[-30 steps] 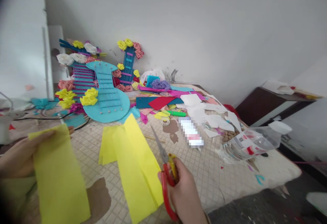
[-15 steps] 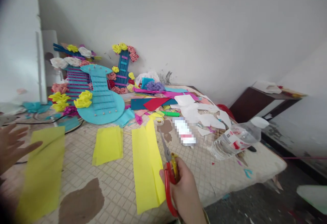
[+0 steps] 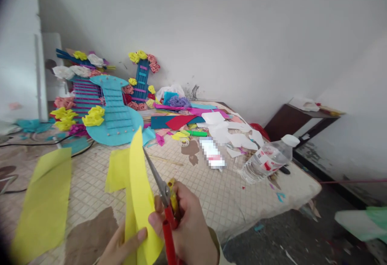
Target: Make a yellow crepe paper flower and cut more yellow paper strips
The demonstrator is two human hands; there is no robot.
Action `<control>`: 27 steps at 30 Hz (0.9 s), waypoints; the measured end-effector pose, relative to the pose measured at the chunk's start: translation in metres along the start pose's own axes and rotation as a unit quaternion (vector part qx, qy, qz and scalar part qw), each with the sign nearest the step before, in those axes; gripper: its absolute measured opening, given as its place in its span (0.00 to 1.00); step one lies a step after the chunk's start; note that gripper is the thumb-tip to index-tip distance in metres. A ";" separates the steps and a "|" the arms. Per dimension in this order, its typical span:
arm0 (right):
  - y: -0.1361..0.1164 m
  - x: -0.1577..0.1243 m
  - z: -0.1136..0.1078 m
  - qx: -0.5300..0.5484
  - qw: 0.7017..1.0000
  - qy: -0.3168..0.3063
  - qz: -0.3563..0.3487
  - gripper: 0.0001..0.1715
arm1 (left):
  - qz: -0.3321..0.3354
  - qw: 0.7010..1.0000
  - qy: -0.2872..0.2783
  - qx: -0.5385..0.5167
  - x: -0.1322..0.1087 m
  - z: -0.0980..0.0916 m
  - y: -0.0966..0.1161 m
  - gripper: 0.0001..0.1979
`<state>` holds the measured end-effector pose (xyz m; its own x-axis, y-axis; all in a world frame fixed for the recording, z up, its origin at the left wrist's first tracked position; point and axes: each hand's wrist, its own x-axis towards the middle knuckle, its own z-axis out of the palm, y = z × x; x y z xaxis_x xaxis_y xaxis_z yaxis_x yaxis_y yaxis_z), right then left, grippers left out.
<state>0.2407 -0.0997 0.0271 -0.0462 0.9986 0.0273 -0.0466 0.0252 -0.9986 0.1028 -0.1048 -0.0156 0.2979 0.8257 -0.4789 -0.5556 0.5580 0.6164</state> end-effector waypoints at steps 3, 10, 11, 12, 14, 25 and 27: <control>0.000 0.001 0.000 0.018 0.999 0.012 -0.038 0.15 | -0.050 0.997 0.020 -0.063 0.003 0.002 0.003 0.25; 0.021 0.015 -0.030 -0.016 0.989 0.147 -0.019 0.16 | -0.004 0.990 0.122 -0.072 -0.002 -0.014 0.034 0.20; 0.024 0.016 -0.035 -0.019 0.986 0.168 -0.001 0.17 | 0.002 0.988 0.138 -0.064 -0.002 -0.016 0.037 0.20; 0.027 0.018 -0.039 -0.019 0.982 0.185 0.016 0.18 | 0.004 0.987 0.151 -0.053 -0.001 -0.019 0.039 0.21; 0.032 0.020 -0.046 -0.015 0.977 0.209 0.049 0.20 | 0.001 0.986 0.159 -0.043 0.001 -0.023 0.043 0.23; 0.065 0.028 -0.050 0.000 0.974 0.212 0.084 0.17 | -0.110 0.870 0.090 -0.472 0.011 -0.037 0.015 0.29; 0.068 0.029 -0.052 -0.008 0.975 0.207 0.085 0.19 | -0.117 0.839 0.087 -0.525 0.013 -0.044 -0.001 0.29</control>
<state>0.2878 -0.0665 -0.0422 0.3548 0.9220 -0.1550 -0.0571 -0.1441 -0.9879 0.0735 -0.0983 -0.0501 0.4265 0.6289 -0.6501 -0.9024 0.2469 -0.3532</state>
